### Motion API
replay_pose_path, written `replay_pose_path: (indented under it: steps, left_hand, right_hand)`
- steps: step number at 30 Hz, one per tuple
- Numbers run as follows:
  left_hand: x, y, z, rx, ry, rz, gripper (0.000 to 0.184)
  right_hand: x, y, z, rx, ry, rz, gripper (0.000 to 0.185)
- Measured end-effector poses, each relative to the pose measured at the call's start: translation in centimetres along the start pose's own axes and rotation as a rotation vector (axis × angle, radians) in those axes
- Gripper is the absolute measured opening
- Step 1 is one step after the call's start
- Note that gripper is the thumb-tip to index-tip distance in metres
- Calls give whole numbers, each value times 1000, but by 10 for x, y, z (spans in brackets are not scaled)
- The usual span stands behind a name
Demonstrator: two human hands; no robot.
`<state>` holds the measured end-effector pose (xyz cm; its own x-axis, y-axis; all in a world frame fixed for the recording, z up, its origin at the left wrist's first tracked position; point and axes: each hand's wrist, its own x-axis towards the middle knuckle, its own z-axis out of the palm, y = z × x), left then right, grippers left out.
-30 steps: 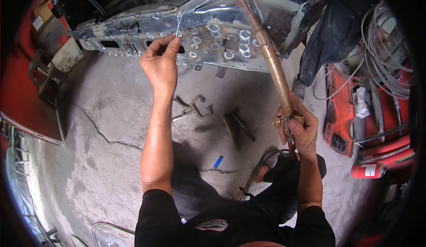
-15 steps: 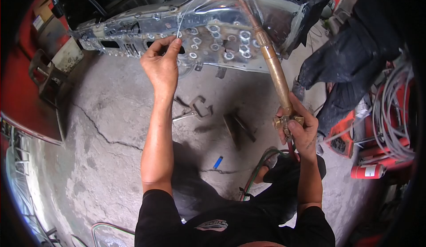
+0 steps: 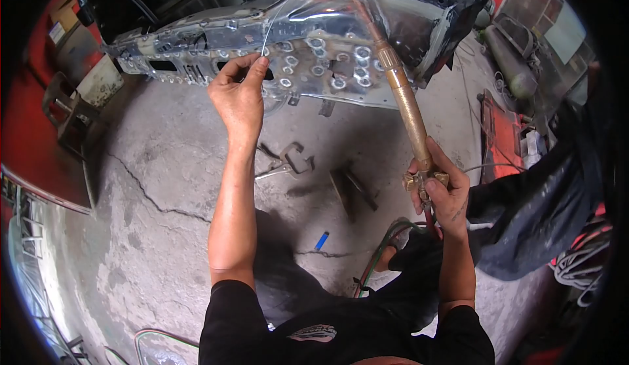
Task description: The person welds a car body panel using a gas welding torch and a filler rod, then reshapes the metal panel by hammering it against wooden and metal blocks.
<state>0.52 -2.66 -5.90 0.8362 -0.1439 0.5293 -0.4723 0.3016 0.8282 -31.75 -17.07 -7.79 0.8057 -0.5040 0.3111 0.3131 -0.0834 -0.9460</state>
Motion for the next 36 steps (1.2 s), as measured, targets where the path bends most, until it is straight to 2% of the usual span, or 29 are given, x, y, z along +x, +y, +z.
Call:
replay_pose_path:
  steps: [36]
  left_hand:
    - [1,-3,1,5,3,-4,15]
  right_hand:
    - [1,-5,3,-35,17,30,59]
